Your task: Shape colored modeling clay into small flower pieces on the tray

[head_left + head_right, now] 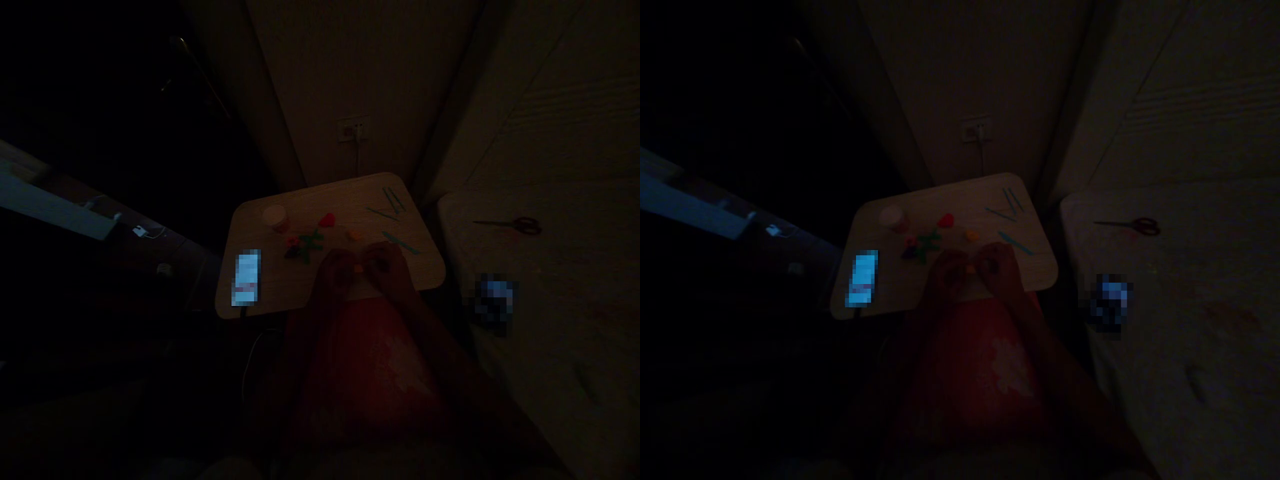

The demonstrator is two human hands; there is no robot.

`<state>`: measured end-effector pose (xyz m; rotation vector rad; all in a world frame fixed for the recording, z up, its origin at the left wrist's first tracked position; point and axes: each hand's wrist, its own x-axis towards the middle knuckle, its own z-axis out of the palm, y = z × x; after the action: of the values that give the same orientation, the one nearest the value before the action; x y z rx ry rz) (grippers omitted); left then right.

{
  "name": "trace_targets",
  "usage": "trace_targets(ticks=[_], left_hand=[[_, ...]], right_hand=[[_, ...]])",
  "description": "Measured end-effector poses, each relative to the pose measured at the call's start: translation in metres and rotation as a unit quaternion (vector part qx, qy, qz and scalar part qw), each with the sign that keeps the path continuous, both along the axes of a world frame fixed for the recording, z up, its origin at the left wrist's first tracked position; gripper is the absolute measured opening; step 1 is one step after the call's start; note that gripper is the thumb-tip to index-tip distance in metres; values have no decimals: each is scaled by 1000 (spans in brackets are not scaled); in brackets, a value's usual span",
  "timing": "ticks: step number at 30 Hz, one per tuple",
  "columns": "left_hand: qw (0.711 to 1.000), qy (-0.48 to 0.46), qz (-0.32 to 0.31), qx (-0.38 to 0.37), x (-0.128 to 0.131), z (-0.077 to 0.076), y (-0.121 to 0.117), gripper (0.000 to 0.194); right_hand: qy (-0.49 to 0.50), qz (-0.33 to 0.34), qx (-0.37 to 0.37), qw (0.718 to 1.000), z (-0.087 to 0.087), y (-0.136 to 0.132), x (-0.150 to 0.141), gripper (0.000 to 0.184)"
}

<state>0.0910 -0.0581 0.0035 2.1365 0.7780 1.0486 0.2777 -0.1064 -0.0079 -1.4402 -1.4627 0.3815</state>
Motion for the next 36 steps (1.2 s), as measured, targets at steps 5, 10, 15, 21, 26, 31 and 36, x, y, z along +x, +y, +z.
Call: trace_targets(ticks=[5, 10, 15, 21, 26, 31, 36], left_hand=[[999, -22, 22, -36, 3, -6, 1, 8], [996, -34, 50, -69, 1, -11, 3, 7], [994, -31, 60, -86, 2, -10, 2, 6], [994, -34, 74, -72, 3, -9, 1, 7], [996, -42, 59, -57, 4, -8, 2, 3], [997, -35, 59, -39, 5, -7, 1, 7], [996, -50, 64, -37, 5, -6, 1, 3]], right_hand=[[22, 15, -4, 1000, -2, 1, 1, 10], [62, 67, 9, 996, 7, -4, 0, 10], [57, 73, 14, 996, 7, -5, -1, 10], [55, 55, -18, 997, 3, -5, -2, 10], [42, 55, 1, 998, 4, -7, -4, 8], [15, 57, 4, 998, 4, -7, -6, 10], [28, 45, 18, 998, 3, -5, -7, 7]])
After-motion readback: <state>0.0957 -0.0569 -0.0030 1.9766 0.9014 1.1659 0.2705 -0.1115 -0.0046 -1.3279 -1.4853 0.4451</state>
